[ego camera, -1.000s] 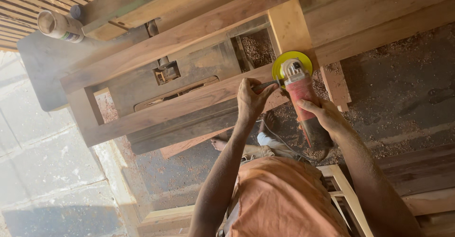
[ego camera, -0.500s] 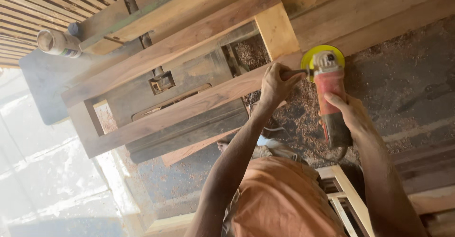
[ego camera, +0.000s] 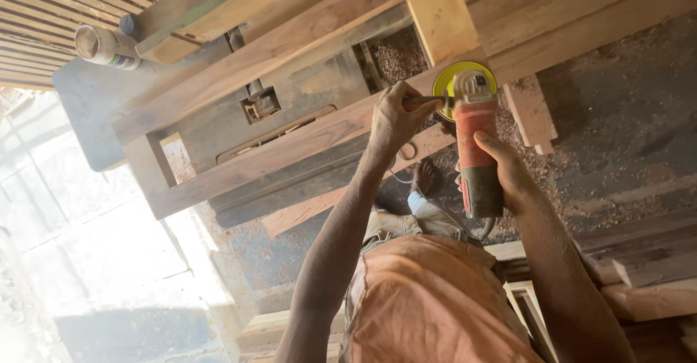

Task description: The person is using a power sander to smooth the surfaces and edges of a wooden frame while holding it steady by hand on a workbench.

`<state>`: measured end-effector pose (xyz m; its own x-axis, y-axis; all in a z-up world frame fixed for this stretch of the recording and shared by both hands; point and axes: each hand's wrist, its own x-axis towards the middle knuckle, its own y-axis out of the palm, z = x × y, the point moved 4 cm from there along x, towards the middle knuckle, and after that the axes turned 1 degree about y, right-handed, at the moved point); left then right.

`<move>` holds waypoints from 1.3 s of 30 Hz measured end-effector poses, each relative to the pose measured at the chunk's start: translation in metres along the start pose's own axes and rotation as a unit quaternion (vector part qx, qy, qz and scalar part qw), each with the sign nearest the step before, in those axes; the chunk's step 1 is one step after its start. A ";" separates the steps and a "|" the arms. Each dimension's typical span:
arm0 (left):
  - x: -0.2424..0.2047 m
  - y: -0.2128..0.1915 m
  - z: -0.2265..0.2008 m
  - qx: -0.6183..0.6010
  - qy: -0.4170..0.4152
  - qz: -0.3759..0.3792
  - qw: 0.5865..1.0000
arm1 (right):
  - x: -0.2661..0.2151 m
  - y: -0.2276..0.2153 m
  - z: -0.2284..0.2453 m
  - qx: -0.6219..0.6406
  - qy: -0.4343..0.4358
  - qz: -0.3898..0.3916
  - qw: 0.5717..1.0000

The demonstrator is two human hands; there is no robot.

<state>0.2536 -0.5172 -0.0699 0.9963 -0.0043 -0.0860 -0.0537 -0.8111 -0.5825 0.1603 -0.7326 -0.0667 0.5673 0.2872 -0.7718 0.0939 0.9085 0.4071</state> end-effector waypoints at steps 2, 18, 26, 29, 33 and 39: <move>-0.009 -0.012 0.007 0.005 -0.024 0.009 1.000 | -0.002 0.011 -0.013 0.005 0.010 0.008 1.000; -0.074 -0.117 0.068 0.011 -0.097 0.014 0.995 | -0.009 0.118 -0.082 -0.001 0.046 0.039 0.998; -0.109 -0.163 0.098 0.007 -0.103 -0.012 0.995 | -0.008 0.165 -0.115 -0.014 0.049 0.064 0.997; -0.120 -0.181 0.108 0.006 -0.116 -0.020 0.993 | -0.008 0.182 -0.125 -0.023 0.062 0.055 0.996; -0.135 -0.199 0.123 0.009 -0.137 -0.021 0.990 | -0.010 0.202 -0.139 -0.034 0.075 0.052 0.995; -0.159 -0.228 0.137 0.010 -0.118 -0.045 0.992 | -0.008 0.227 -0.162 -0.043 0.087 0.056 0.994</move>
<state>0.0984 -0.2516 -0.0341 0.9538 0.2066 -0.2181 0.0311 -0.7899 -0.6124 0.0445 -0.4795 -0.0474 0.4201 0.4287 -0.7999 -0.0359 0.8885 0.4574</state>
